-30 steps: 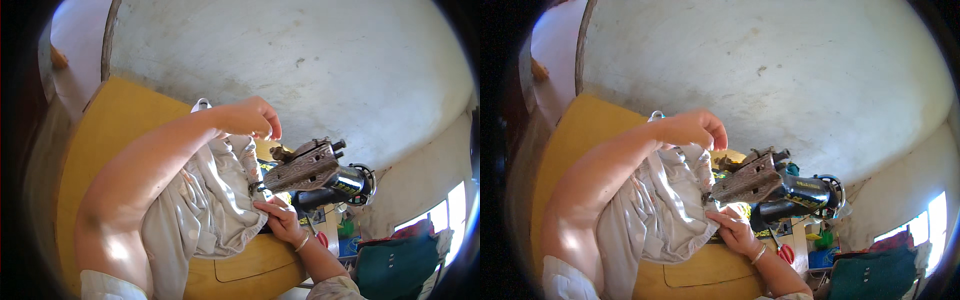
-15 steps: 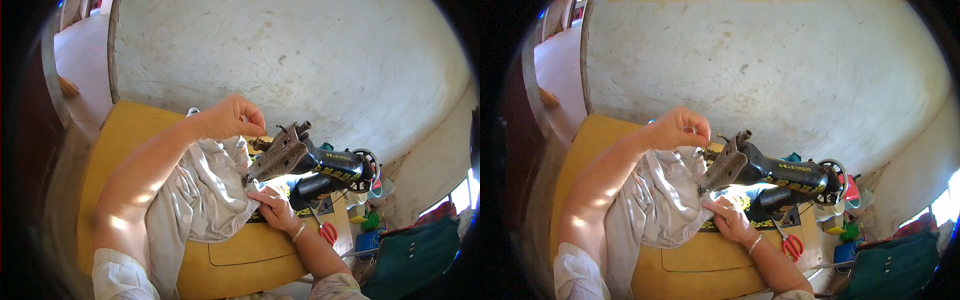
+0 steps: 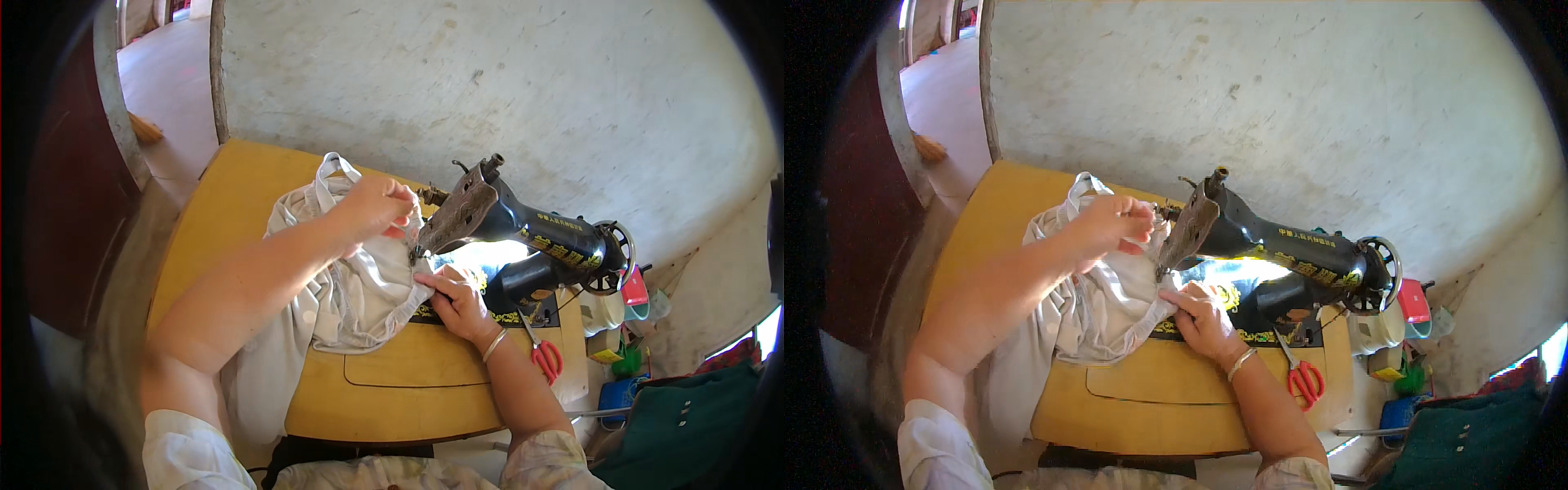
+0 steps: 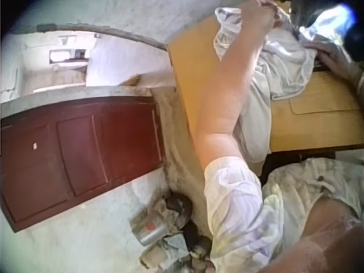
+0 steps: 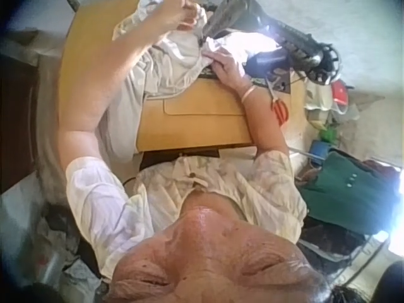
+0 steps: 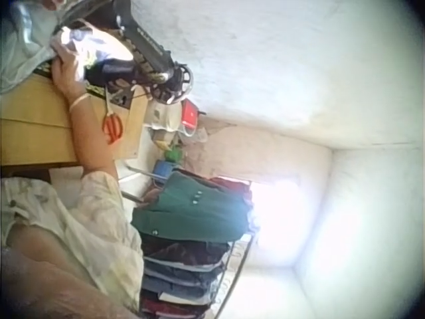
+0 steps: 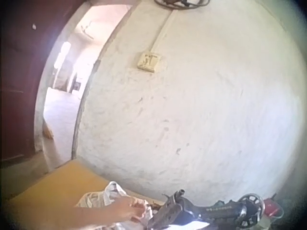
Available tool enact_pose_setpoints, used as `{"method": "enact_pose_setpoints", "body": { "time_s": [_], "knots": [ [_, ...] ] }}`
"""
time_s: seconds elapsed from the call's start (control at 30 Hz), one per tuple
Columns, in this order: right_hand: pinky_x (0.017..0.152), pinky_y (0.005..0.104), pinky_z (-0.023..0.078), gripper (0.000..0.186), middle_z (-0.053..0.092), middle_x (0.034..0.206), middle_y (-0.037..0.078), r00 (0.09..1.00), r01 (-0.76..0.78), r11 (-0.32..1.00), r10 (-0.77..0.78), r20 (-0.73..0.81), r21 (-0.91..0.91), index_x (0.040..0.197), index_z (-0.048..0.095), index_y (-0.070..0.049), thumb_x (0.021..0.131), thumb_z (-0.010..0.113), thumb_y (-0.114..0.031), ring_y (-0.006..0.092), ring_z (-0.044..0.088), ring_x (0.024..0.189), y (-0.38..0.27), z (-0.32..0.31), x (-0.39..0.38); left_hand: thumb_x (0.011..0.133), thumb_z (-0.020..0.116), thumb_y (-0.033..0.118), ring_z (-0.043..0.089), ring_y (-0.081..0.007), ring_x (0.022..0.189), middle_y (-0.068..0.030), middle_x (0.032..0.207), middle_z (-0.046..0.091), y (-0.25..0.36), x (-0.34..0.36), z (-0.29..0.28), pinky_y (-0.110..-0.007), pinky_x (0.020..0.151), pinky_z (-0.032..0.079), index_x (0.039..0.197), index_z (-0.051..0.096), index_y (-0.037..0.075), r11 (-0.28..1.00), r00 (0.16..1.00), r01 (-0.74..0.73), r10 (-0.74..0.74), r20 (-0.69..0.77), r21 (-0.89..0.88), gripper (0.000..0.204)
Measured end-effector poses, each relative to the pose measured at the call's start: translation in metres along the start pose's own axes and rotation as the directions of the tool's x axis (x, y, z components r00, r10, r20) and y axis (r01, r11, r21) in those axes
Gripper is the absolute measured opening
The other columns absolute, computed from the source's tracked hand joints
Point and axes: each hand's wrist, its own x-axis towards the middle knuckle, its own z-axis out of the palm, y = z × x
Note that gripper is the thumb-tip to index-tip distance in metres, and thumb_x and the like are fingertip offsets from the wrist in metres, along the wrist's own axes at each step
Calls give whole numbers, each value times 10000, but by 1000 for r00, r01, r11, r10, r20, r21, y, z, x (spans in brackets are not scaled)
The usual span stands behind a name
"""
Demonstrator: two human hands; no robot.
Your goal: Operating a sewing machine to stitch fabric.
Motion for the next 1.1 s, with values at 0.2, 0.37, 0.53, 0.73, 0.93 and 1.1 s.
{"method": "enact_pose_setpoints", "body": {
  "time_s": [0.2,0.37,0.53,0.73,0.93,1.1],
  "knots": [
    [689,345,385,371,503,753,117,997,75,997,-75,-25,-4,1046,571,-25,705,465,75,270,462,745,6,3,0,776,602,197,474,-64,639,8,706,552,-4,-16,20,-251,575,379,831,616,57,985,998,47,-41,37,-165,152],
    [697,343,389,366,509,760,116,998,55,998,-55,-21,-5,1042,570,-25,704,472,75,272,474,746,6,4,-2,807,607,214,450,-33,738,66,790,543,-2,-11,17,-223,630,330,844,607,133,933,982,-4,72,174,-361,90],
    [704,345,392,355,514,777,119,999,50,999,-50,-19,1,1032,574,-32,706,473,64,278,483,742,2,3,0,801,626,179,415,-57,592,24,708,549,0,-16,15,-202,556,333,801,603,74,922,992,-38,82,97,-385,108],
    [698,343,391,363,524,783,127,1000,5,1000,-5,-24,-10,1029,581,-38,698,478,69,287,481,735,7,3,-4,812,606,177,453,-53,640,16,721,551,-4,-21,15,-196,574,349,849,589,68,915,995,-47,80,66,-400,116],
    [681,348,386,366,520,767,130,997,57,998,-56,-48,5,1025,583,-37,691,475,65,291,479,731,5,6,-1,759,647,165,481,-61,709,-1,781,556,-15,-21,13,-214,627,382,894,561,54,983,985,-141,152,86,-121,194],
    [665,346,384,370,525,765,133,999,36,999,-36,-26,-3,1024,580,-33,684,475,66,289,481,737,8,5,-2,700,692,122,497,-94,744,-19,823,551,-36,-12,16,-225,677,400,931,552,26,972,963,-227,233,137,-58,287]
  ]
}}
